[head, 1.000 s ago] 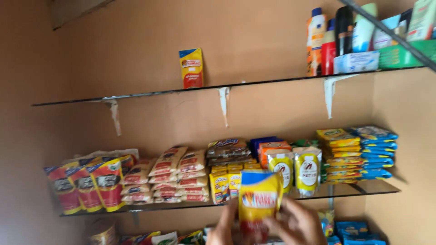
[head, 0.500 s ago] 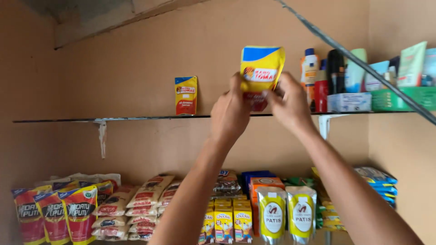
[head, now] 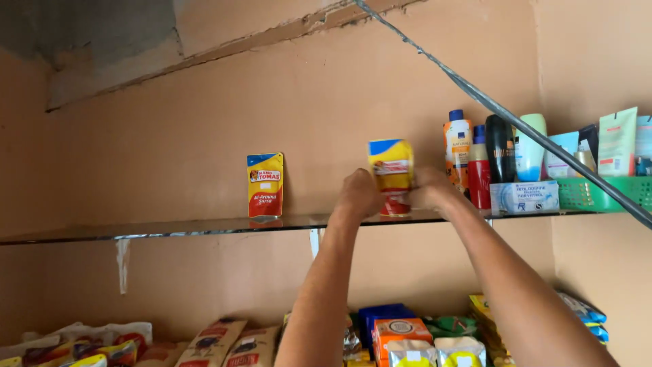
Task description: Sort various food condiment packets from a storage bin and place them onto shelves.
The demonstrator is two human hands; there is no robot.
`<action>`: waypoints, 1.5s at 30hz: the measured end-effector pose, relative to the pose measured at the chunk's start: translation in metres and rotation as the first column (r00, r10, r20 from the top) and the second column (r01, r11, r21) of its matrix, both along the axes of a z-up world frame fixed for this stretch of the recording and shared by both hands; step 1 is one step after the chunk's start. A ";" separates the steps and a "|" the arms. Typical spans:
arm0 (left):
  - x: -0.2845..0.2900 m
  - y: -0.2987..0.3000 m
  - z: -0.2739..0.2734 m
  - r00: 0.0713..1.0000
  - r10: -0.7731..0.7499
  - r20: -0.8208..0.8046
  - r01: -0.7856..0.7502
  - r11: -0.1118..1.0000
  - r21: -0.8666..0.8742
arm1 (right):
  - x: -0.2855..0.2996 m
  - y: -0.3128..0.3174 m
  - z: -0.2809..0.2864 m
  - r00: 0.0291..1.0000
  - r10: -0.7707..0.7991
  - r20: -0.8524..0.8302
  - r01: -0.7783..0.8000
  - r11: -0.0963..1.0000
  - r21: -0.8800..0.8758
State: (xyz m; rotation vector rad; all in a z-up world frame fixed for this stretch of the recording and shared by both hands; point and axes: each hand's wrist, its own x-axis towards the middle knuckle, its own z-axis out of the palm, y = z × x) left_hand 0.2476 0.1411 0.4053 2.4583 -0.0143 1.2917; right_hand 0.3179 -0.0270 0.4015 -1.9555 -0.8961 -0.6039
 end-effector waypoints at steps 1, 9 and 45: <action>0.004 -0.002 0.000 0.999 -0.018 -0.027 0.018 1.000 0.012 | 0.017 -0.006 -0.001 0.994 -0.089 0.070 0.092 0.995 -0.041; -0.003 -0.015 -0.013 0.938 -0.049 -0.343 0.120 0.974 0.190 | 0.088 -0.027 0.011 0.943 -0.218 -0.251 0.223 0.975 -0.010; 0.060 -0.016 -0.003 0.893 0.046 -0.448 0.069 0.969 0.236 | 0.109 -0.038 0.002 0.815 -0.555 0.163 0.577 0.801 -0.158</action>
